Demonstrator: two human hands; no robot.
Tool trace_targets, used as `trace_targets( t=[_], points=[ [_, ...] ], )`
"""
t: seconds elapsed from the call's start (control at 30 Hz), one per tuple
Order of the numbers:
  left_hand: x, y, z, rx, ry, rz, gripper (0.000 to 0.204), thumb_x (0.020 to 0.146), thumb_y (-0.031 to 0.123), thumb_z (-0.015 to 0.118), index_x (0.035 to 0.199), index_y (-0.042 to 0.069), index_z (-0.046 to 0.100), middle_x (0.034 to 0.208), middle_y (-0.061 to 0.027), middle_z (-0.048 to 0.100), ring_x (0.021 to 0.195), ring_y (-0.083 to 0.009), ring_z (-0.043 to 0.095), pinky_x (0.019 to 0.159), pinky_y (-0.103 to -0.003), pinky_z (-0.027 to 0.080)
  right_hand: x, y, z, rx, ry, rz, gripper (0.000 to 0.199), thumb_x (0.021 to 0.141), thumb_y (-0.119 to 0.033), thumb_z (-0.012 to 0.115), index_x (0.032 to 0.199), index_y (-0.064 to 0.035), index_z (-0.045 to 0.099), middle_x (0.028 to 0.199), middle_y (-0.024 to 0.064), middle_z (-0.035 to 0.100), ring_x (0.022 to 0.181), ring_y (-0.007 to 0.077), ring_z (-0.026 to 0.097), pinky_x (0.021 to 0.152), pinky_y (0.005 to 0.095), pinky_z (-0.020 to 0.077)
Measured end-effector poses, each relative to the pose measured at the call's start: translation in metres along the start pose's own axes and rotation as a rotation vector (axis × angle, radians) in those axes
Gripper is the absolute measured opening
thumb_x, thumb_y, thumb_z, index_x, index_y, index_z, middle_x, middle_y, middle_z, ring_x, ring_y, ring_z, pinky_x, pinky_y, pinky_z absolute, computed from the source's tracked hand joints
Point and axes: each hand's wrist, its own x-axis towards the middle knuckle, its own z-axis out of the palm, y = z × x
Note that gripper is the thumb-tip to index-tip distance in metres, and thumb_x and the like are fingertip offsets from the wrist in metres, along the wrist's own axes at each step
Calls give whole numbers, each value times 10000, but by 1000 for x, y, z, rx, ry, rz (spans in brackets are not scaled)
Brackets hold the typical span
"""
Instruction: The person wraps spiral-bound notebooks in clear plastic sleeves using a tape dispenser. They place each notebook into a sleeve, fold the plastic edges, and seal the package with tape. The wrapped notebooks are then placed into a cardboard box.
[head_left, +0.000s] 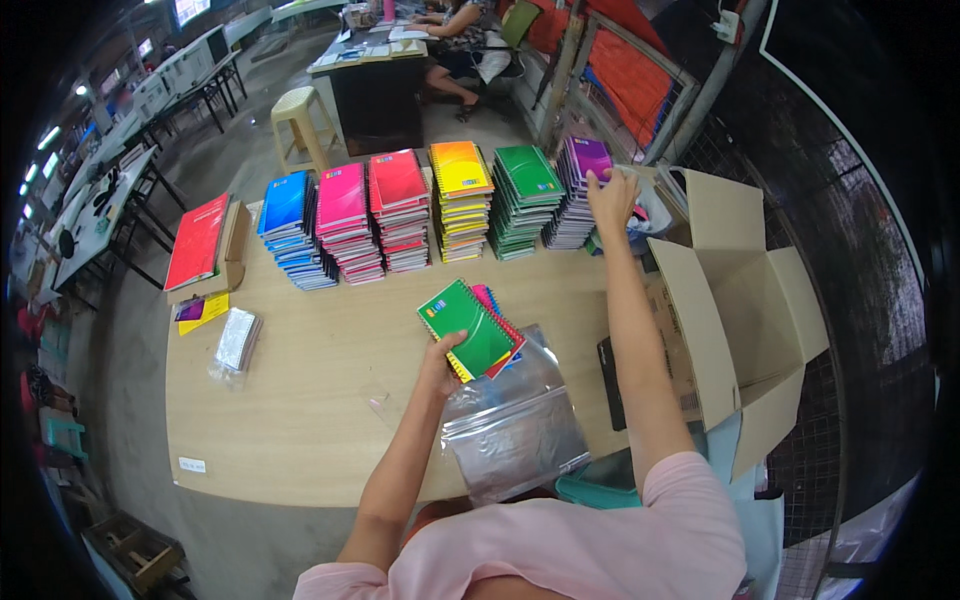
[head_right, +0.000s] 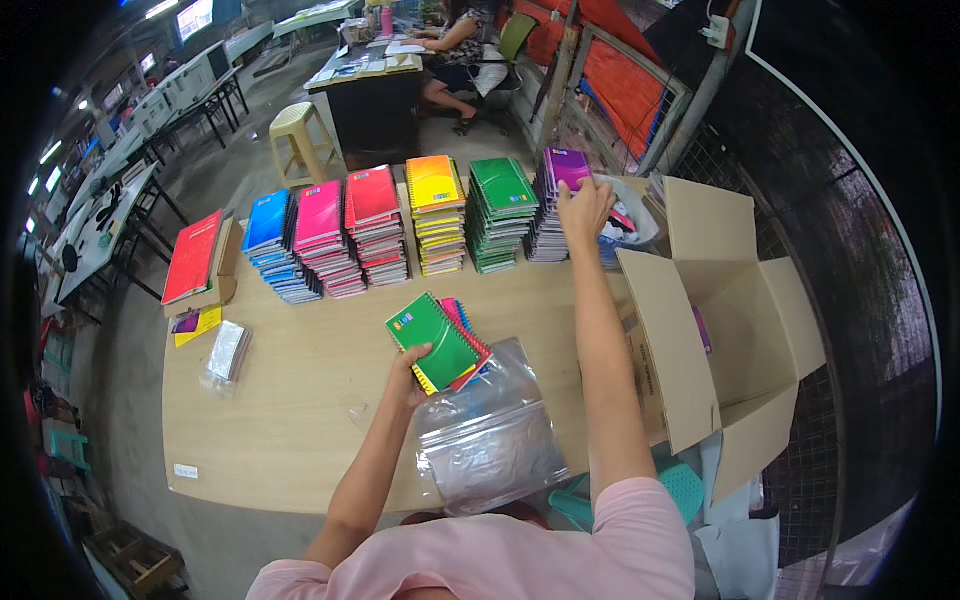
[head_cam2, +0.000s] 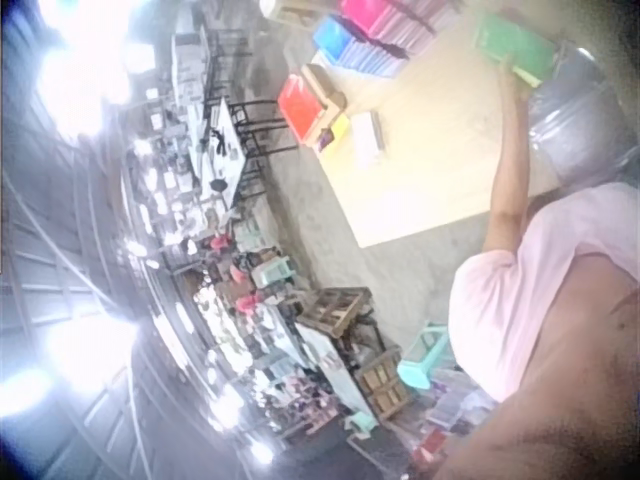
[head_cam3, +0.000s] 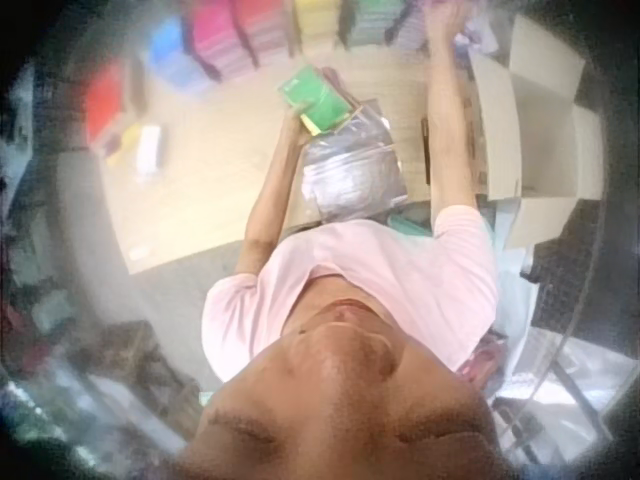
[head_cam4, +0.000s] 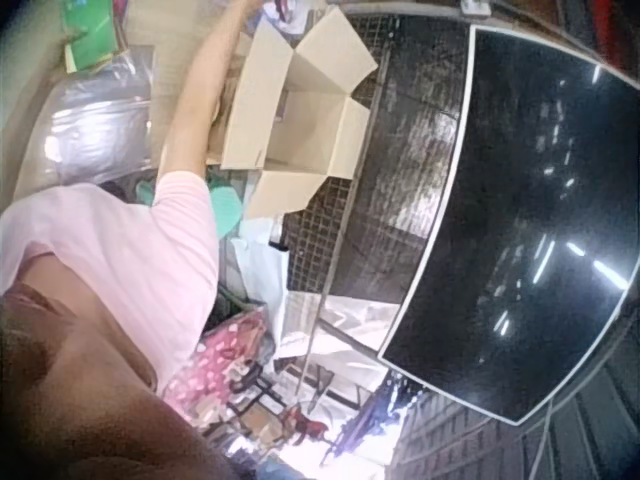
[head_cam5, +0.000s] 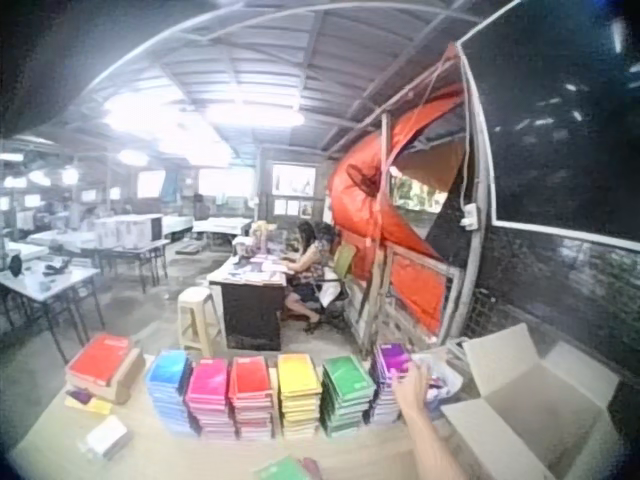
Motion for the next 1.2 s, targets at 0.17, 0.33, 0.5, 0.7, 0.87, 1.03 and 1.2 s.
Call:
trace_targets(
  t=[0.17,0.33,0.5,0.7,0.87,1.03,1.2],
  points=[
    [-6,4,3,28,41,64,380,802,85,632,1138,-9,483,955,-118,622,777,-222,673,645,-365,597,56,-3,31,-294,-441,-18,530,698,-431,782,1008,-18,663,1049,204,644,1074,338,589,846,450,510],
    [-20,14,-5,25,94,119,345,801,92,640,1100,-13,503,916,-112,626,721,-209,672,612,-355,595,57,-21,36,-316,-713,-309,499,698,-367,801,1011,-4,662,1050,230,653,992,361,640,846,441,520],
    [-26,13,-14,-19,89,100,344,808,110,647,1104,-3,512,943,-110,631,781,-217,674,678,-362,592,77,11,52,-365,-818,-383,485,758,-333,755,1022,56,638,1075,244,636,1024,377,617,866,444,507],
    [-52,18,-12,-55,72,117,354,817,106,646,1131,2,521,993,-111,641,839,-215,672,732,-363,583,78,12,53,-324,-740,-343,275,865,-180,555,1007,33,655,1036,283,635,981,419,626,866,496,494],
    [-72,25,-22,-36,65,191,381,821,110,643,1158,-5,508,1033,-139,629,870,-237,672,766,-386,579,78,-18,15,-126,-117,-121,250,850,-144,464,973,45,571,855,302,640,826,458,641,742,533,508],
    [-92,24,-50,-110,99,150,441,860,164,623,1237,-5,467,1130,-185,602,1002,-317,637,862,-451,547,-33,-148,-132,257,-258,-579,399,890,-153,500,1262,-8,499,822,291,608,734,456,598,633,542,438],
    [-85,-6,-34,-89,62,297,619,865,527,586,1252,50,503,1156,-106,614,959,-233,648,802,-387,554,-198,-198,-199,6,-774,-993,616,826,-57,545,1381,80,318,1266,258,520,902,368,637,706,408,533]
  ],
)
